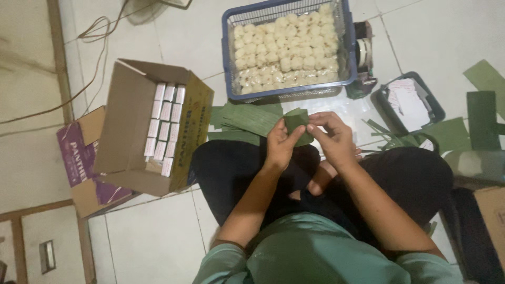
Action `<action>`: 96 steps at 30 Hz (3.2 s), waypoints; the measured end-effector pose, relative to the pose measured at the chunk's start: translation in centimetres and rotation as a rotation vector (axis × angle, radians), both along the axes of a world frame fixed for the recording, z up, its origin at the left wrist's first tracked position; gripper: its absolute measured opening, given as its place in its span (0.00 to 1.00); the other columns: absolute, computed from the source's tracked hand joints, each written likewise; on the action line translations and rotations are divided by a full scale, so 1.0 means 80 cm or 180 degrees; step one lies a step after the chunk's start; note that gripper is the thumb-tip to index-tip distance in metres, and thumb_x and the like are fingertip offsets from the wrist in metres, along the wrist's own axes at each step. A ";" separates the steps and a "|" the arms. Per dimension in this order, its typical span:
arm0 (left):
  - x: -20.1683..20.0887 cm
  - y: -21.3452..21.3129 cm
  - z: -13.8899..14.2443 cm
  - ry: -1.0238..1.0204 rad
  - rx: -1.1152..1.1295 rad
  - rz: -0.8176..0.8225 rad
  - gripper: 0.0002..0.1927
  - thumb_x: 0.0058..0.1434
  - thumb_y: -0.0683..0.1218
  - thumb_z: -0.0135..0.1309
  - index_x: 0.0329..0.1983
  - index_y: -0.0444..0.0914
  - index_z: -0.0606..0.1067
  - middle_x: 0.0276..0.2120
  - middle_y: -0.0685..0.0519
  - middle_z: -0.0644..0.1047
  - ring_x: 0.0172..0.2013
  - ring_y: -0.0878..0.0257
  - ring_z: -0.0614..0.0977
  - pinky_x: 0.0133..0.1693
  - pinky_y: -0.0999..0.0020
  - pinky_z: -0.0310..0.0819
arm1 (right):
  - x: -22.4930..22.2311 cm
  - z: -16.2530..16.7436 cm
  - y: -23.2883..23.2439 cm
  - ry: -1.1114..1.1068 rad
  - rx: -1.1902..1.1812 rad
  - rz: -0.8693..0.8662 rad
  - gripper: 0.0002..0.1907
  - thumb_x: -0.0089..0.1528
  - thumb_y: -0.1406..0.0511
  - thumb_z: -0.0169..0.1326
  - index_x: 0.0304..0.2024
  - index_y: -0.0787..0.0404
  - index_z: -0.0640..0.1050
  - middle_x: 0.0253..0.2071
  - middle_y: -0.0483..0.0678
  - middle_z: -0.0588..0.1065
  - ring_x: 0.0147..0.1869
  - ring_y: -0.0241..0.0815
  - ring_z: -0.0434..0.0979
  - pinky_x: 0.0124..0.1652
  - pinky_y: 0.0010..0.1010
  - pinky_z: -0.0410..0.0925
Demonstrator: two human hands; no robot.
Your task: The person sits on the floor wrapping round white objects in green leaves one at a time and places the wrapped items into a plastic basket. They also arrange small labeled boxes into a cardboard carton and handle plastic wrapping material.
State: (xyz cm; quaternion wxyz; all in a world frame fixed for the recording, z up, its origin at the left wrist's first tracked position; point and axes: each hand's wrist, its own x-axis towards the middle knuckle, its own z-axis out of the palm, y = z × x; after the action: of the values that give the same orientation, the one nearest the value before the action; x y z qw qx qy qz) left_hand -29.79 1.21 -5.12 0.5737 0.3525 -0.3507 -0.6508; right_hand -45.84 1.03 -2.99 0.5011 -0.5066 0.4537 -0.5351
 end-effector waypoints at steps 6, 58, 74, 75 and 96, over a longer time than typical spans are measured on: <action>-0.018 0.002 -0.064 -0.0035 0.0622 0.0263 0.19 0.63 0.32 0.59 0.56 0.28 0.71 0.46 0.44 0.79 0.44 0.57 0.81 0.45 0.63 0.79 | -0.050 -0.073 -0.021 0.1199 0.0035 0.0068 0.08 0.61 0.70 0.60 0.43 0.64 0.83 0.43 0.46 0.79 0.46 0.36 0.79 0.44 0.27 0.72; 0.019 0.005 0.007 0.0745 0.0266 0.0742 0.25 0.64 0.31 0.55 0.63 0.33 0.63 0.49 0.44 0.76 0.47 0.57 0.81 0.47 0.62 0.78 | 0.043 0.081 0.011 0.1601 -0.0328 0.0159 0.15 0.64 0.72 0.59 0.54 0.66 0.81 0.48 0.54 0.81 0.45 0.43 0.83 0.46 0.30 0.74; 0.002 -0.016 -0.040 -0.0057 0.1470 -0.0004 0.13 0.64 0.44 0.59 0.49 0.34 0.76 0.44 0.51 0.79 0.45 0.62 0.82 0.35 0.61 0.85 | -0.060 -0.016 -0.048 0.1794 -0.1086 -0.0509 0.19 0.63 0.68 0.60 0.57 0.61 0.75 0.54 0.56 0.71 0.56 0.52 0.75 0.51 0.39 0.71; -0.002 -0.016 -0.043 -0.0057 0.1507 0.0065 0.13 0.64 0.44 0.59 0.49 0.35 0.75 0.44 0.52 0.79 0.44 0.62 0.82 0.34 0.61 0.84 | -0.079 -0.031 -0.071 0.1317 -0.0876 -0.0837 0.17 0.66 0.68 0.58 0.56 0.62 0.74 0.55 0.54 0.71 0.55 0.48 0.76 0.46 0.36 0.72; -0.024 -0.022 -0.004 -0.0099 0.0365 0.0438 0.08 0.67 0.39 0.60 0.48 0.33 0.77 0.47 0.49 0.77 0.46 0.62 0.79 0.45 0.65 0.77 | -0.156 -0.104 -0.133 0.1782 -0.0836 -0.1594 0.08 0.62 0.72 0.61 0.43 0.71 0.80 0.46 0.58 0.77 0.46 0.48 0.81 0.47 0.31 0.74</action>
State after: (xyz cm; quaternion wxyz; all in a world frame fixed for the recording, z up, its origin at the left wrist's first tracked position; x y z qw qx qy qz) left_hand -31.69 -0.56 -5.44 0.5905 0.4181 -0.2967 -0.6233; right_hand -58.35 -9.59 -11.30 0.1430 -0.5663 0.6100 -0.5355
